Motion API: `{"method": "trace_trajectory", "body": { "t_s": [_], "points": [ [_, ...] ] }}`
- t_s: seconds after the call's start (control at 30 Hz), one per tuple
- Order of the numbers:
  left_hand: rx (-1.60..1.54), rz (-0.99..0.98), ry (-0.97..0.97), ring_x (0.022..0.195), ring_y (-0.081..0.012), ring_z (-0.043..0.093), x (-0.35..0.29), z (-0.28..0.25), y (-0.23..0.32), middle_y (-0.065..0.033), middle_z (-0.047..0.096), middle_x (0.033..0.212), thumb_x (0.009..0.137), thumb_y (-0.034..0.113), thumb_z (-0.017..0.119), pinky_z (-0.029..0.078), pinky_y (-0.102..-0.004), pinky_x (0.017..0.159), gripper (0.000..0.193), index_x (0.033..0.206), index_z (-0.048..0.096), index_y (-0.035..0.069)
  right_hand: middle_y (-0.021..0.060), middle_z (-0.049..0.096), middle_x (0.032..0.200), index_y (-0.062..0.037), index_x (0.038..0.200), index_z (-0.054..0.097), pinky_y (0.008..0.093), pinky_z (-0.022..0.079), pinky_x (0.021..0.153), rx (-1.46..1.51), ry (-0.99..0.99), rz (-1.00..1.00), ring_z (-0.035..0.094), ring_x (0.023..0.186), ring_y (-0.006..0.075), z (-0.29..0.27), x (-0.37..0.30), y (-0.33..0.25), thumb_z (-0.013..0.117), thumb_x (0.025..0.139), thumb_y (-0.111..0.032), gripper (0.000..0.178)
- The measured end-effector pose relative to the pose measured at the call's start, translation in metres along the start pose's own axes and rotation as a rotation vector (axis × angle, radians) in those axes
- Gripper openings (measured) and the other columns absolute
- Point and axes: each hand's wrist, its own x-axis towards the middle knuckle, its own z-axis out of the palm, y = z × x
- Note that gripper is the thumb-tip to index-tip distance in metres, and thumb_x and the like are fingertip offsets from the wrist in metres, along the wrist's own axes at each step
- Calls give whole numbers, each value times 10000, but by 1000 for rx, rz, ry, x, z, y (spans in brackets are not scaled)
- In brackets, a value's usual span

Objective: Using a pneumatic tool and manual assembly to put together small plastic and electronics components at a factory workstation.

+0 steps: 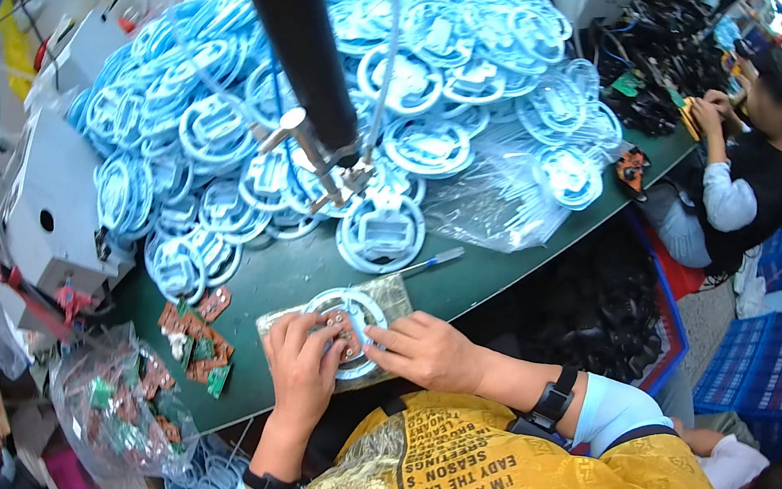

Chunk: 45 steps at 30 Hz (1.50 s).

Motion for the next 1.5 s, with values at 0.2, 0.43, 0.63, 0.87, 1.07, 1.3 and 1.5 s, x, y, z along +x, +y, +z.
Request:
{"method": "trace_trajectory", "body": {
  "t_s": [0.2,0.43,0.63,0.87,1.07,1.3,1.5],
  "points": [
    [-36,14,-148,1218,-364,457,-1,-9,-2,-115,551,1249,712,111,793,326,-483,1030,475,1164,651,69,127,644,1023,-30,1004,632,381,502,701,-172,229,320,630,824,274,-46,-14,56,713,781,-165,273],
    [29,64,-197,1206,-393,484,-1,-10,-12,-201,535,1289,626,80,810,344,-480,1048,527,1116,619,52,127,659,712,-77,624,686,411,523,587,-564,-185,565,662,702,281,-48,-47,165,657,656,-144,80],
    [27,169,-188,1081,-423,513,5,-11,-10,-200,572,1161,738,132,756,394,-528,944,398,1118,652,80,78,640,740,-81,696,698,354,515,494,-713,-188,544,657,696,222,-37,-53,189,648,730,-196,129],
    [82,204,-232,1036,-425,536,8,-14,-6,-217,581,1131,727,68,744,425,-508,908,382,1096,645,58,44,607,720,-97,648,681,354,511,489,-646,-83,459,630,689,209,-38,-60,196,661,704,-161,87],
    [96,178,-257,1091,-399,535,3,-11,-12,-232,517,1228,804,36,741,458,-454,919,397,1175,601,12,47,599,749,-81,622,665,359,515,571,-502,161,314,621,775,228,-53,-36,148,647,672,-187,119],
    [261,87,-305,1229,-413,475,3,-13,-15,-268,434,1376,829,116,764,433,-455,1000,492,1276,578,28,64,552,809,-105,848,636,364,419,657,-88,391,23,570,771,239,-40,1,58,638,783,-156,83],
    [23,-30,-323,1302,-430,426,5,-11,-4,-263,417,1441,748,168,836,374,-492,1063,543,1233,611,71,82,490,836,-140,1222,630,342,438,705,728,875,271,544,791,244,-60,34,36,589,952,-78,280]
  ]
}}
